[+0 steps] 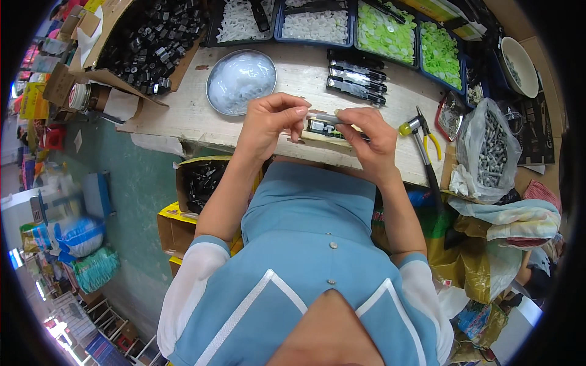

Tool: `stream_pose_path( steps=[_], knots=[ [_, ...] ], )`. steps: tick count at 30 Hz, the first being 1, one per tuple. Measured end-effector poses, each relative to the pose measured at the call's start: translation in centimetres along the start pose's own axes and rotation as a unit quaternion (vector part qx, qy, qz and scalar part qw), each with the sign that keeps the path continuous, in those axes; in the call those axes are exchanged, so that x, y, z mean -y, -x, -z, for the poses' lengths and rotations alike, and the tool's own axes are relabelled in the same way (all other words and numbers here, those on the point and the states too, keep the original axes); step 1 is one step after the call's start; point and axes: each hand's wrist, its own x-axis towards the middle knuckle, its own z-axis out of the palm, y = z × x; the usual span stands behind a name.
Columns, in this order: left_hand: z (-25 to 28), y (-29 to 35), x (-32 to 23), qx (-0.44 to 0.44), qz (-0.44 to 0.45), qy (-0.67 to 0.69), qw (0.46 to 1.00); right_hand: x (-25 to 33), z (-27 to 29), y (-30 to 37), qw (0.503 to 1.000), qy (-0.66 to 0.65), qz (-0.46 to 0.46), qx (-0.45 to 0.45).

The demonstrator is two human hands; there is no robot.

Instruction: Assembling small plastic and metal components at a factory workbench using a hammer and a jig.

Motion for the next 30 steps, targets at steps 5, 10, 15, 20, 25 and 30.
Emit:
stream_pose_path(
  steps=[5,10,15,20,25,30],
  knots=[
    [-0.4,-0.4,0.7,0.003,0.173,0.118,0.978,-0.3,0.0,0.7,0.994,0.080,0.076,0.009],
    [-1.7,-0.3,0.2,0.002,0.171,0.056,0.984,-0.5,1.3,2.0,0.982,-0.083,-0.171,0.014],
    [-1.9,-0.2,3.0,0.004,-0.156,-0.356,0.921,-2.3,4.7,3.8,0.896,-0.256,-0.361,-0.029],
    [-3.7,-0.2,5.4,-0.002,-0.232,-0.487,0.842,-3.4,5.3,4.7,0.892,-0.224,-0.393,0.005],
    [-4.0,-0.4,6.6,-0.007,-0.221,-0.500,0.838,-3.8,4.8,4.6,0.896,-0.217,-0.386,0.023],
    [-4.2,-0.6,6.4,-0.011,-0.189,-0.498,0.846,-3.9,4.1,4.3,0.891,-0.230,-0.389,0.033]
  ],
)
